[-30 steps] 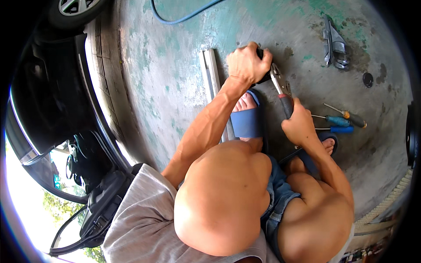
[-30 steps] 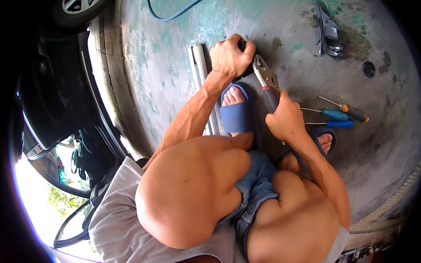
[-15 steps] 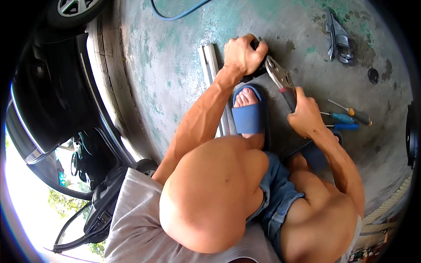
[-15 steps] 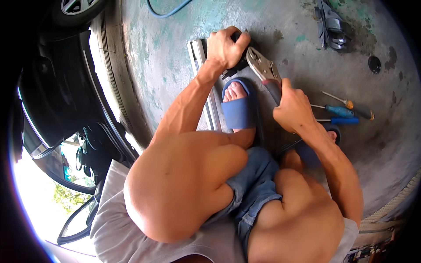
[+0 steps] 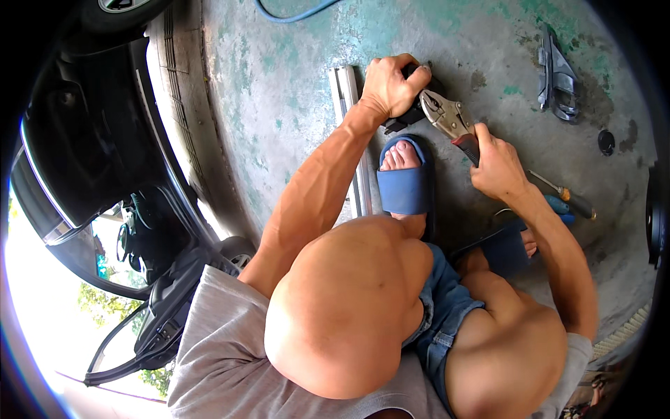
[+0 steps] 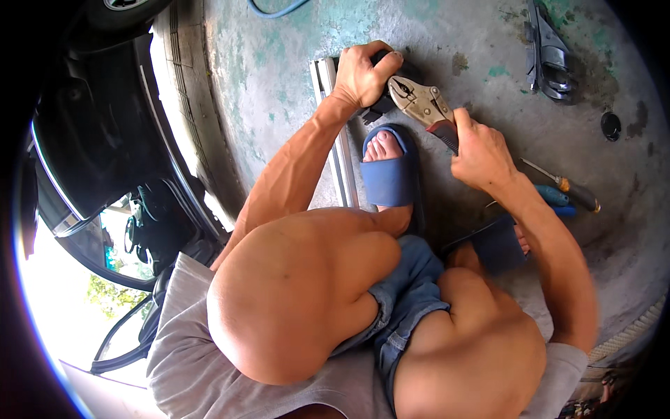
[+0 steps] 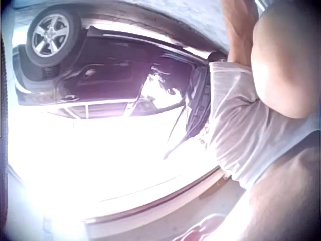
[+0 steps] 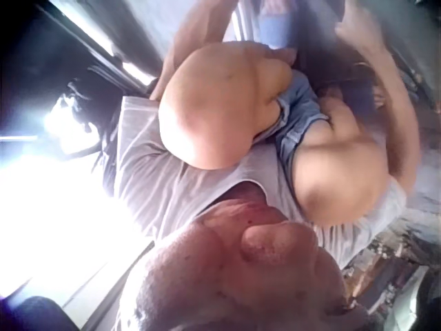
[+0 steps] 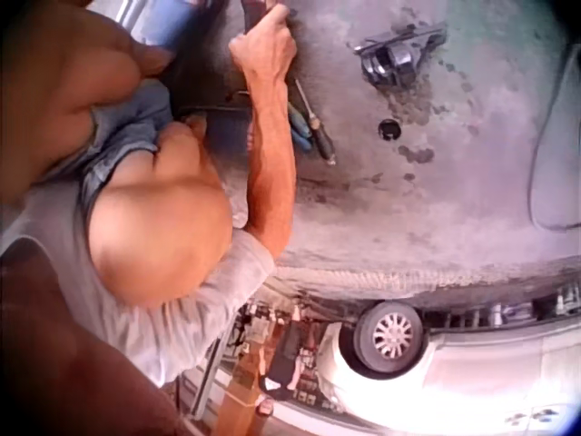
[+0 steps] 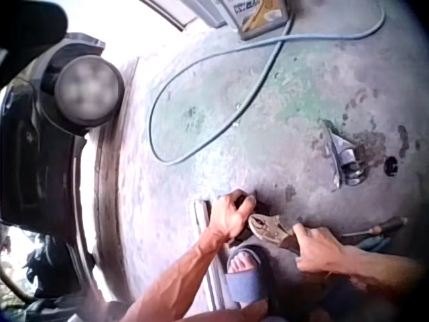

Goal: The person holds a plastic automotive housing component on their lap and uses locking pliers to grip, twist, and pull internal mechanical elements and metal fastners to disassemble or repair the device.

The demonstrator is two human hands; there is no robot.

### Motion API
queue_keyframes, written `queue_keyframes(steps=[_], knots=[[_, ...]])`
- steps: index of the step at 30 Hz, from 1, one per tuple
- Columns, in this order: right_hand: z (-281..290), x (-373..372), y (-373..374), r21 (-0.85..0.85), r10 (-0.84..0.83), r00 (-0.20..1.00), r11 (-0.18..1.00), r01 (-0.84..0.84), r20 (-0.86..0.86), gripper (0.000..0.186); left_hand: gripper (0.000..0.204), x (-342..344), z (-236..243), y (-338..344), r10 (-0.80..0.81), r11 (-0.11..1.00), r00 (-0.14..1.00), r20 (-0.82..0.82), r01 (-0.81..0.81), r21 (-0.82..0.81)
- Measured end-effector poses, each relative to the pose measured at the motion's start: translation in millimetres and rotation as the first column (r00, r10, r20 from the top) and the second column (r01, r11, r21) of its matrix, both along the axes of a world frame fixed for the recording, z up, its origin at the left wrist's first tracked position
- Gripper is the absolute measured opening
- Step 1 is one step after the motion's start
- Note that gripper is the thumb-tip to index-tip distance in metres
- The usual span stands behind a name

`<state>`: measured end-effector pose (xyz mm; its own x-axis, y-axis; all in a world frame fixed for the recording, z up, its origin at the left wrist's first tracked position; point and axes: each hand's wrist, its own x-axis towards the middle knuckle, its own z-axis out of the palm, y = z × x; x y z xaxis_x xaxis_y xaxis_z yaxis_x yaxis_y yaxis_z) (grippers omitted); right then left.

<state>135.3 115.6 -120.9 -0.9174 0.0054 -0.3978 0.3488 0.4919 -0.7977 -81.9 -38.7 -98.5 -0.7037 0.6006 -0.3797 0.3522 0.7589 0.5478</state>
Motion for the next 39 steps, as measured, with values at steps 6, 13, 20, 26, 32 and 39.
queue_keyframes(steps=[6,13,20,26,32,39], knots=[[17.7,0.7,-6.5,0.034,-0.054,0.992,0.998,0.05,0.117,0.051,0.04,4.5,-4.6,-2.1,-0.068,0.996,0.993,-0.1,0.073,0.047],[43.1,-6.6,-20.5,0.056,-0.117,0.958,0.993,0.106,0.261,0.046,0.041,3.6,-0.8,1.1,0.058,0.997,0.998,-0.037,-0.056,0.05],[68.0,8.7,-35.8,0.136,-0.239,0.898,0.97,0.202,0.369,0.044,0.042,16.6,-3.9,11.0,0.126,0.99,0.991,0.042,-0.128,0.065],[105.3,-10.1,-38.3,-0.002,-0.386,0.85,0.91,0.414,0.358,0.043,0.041,7.7,36.0,42.2,0.078,0.99,0.899,-0.43,-0.02,0.136],[107.9,18.0,-44.6,0.012,-0.441,0.819,0.883,0.47,0.368,0.04,0.04,30.1,32.0,42.6,-0.022,0.99,0.943,-0.331,0.068,0.127],[118.9,33.4,-15.1,0.17,-0.291,0.948,0.948,0.267,0.132,0.039,0.031,18.6,14.3,35.1,-0.002,0.907,0.971,0.239,-0.099,0.41]])
